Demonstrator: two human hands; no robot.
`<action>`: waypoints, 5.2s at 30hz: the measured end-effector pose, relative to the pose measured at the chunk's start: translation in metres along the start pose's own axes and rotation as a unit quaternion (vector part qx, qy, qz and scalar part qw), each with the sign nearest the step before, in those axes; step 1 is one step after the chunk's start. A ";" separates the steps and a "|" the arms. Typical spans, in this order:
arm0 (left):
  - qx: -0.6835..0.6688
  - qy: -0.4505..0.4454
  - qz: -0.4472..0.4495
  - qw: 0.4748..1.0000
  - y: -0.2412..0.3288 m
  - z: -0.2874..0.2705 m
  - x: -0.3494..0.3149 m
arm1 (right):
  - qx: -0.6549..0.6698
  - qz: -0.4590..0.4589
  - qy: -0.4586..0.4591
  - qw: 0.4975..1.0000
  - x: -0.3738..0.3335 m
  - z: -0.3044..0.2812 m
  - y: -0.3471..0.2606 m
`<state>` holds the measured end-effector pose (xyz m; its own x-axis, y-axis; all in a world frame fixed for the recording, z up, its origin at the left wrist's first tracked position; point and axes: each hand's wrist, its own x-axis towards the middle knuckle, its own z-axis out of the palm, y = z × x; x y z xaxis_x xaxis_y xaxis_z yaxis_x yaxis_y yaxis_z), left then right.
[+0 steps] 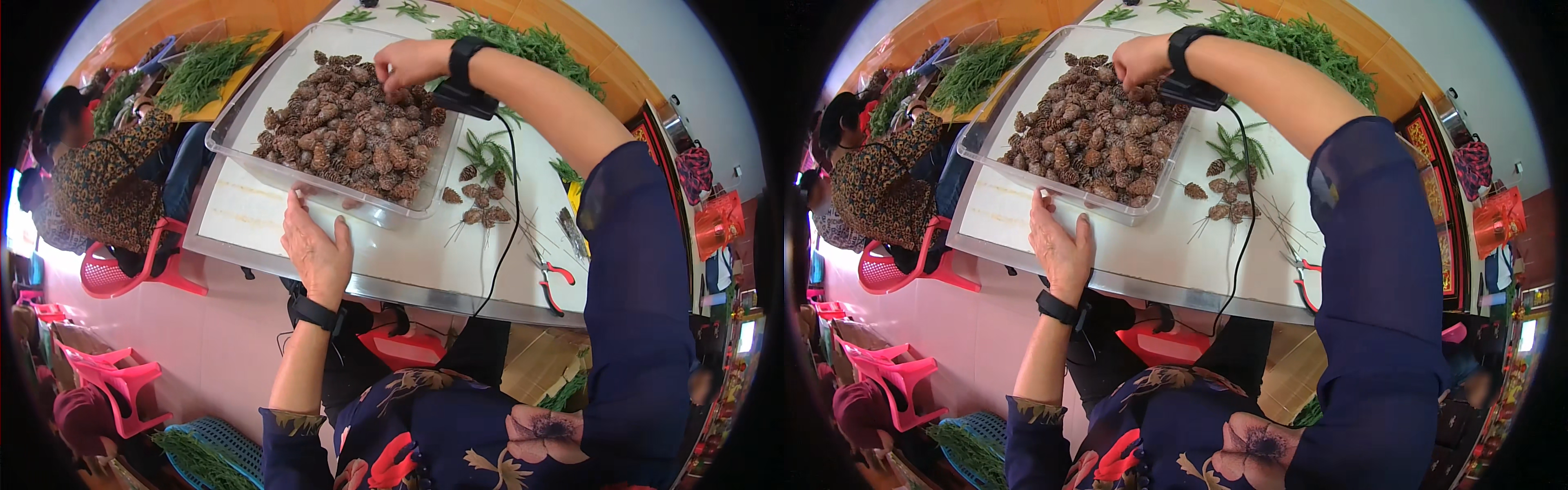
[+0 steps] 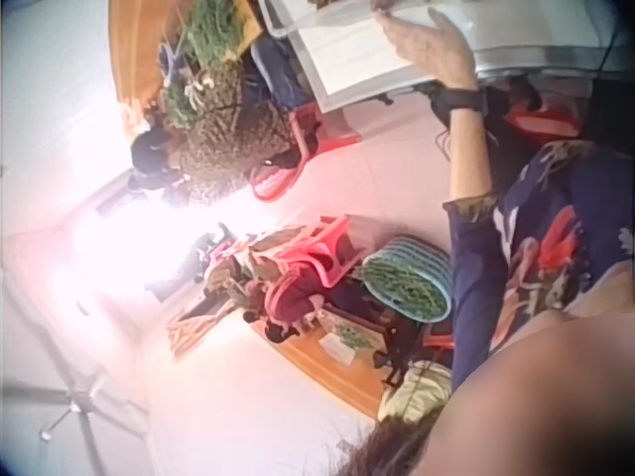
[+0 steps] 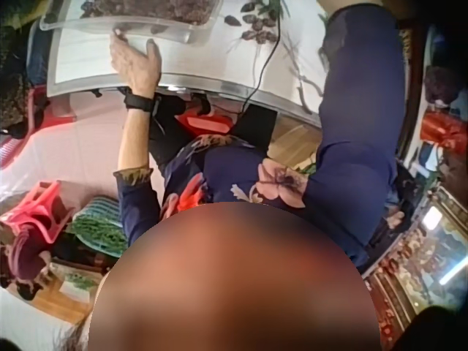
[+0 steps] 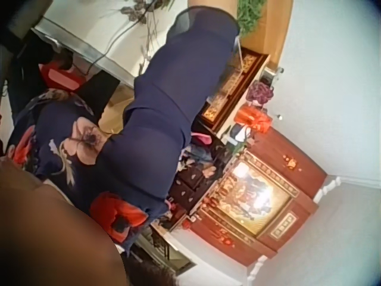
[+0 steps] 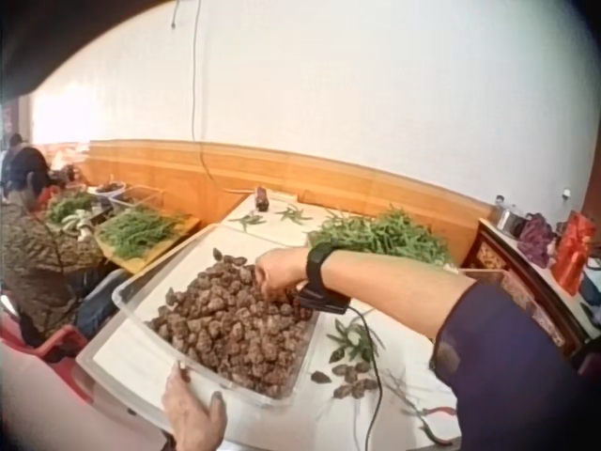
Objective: Trimming pine branches and attaching them to a base to create small wreaths.
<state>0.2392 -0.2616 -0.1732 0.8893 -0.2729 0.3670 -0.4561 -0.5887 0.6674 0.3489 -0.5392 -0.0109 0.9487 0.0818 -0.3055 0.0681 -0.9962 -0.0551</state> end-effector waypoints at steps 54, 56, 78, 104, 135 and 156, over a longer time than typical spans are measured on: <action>-0.001 -0.006 -0.008 1.000 -0.002 0.002 0.000 | -0.074 -0.073 0.001 0.995 0.017 0.012 -0.016; 0.004 -0.005 -0.011 1.000 -0.001 0.002 0.000 | -0.030 -0.089 0.002 0.996 0.010 -0.002 -0.012; 0.004 -0.006 0.004 1.000 -0.003 0.003 -0.001 | 0.279 0.128 -0.096 0.947 -0.159 0.077 0.044; -0.002 -0.013 -0.007 1.000 -0.003 -0.001 0.000 | -0.308 -0.099 0.107 0.940 0.076 0.008 -0.066; -0.004 -0.022 -0.008 1.000 -0.002 -0.002 -0.001 | 0.273 -0.213 -0.063 0.936 0.114 0.036 -0.112; 0.000 -0.025 -0.007 1.000 0.000 -0.002 -0.001 | 0.437 -0.025 0.085 0.895 -0.157 -0.020 0.013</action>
<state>0.2385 -0.2597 -0.1726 0.8961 -0.3021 0.3251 -0.4437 -0.5929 0.6720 0.2073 -0.5657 0.0555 0.9895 0.0449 -0.1374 -0.0861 -0.5802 -0.8099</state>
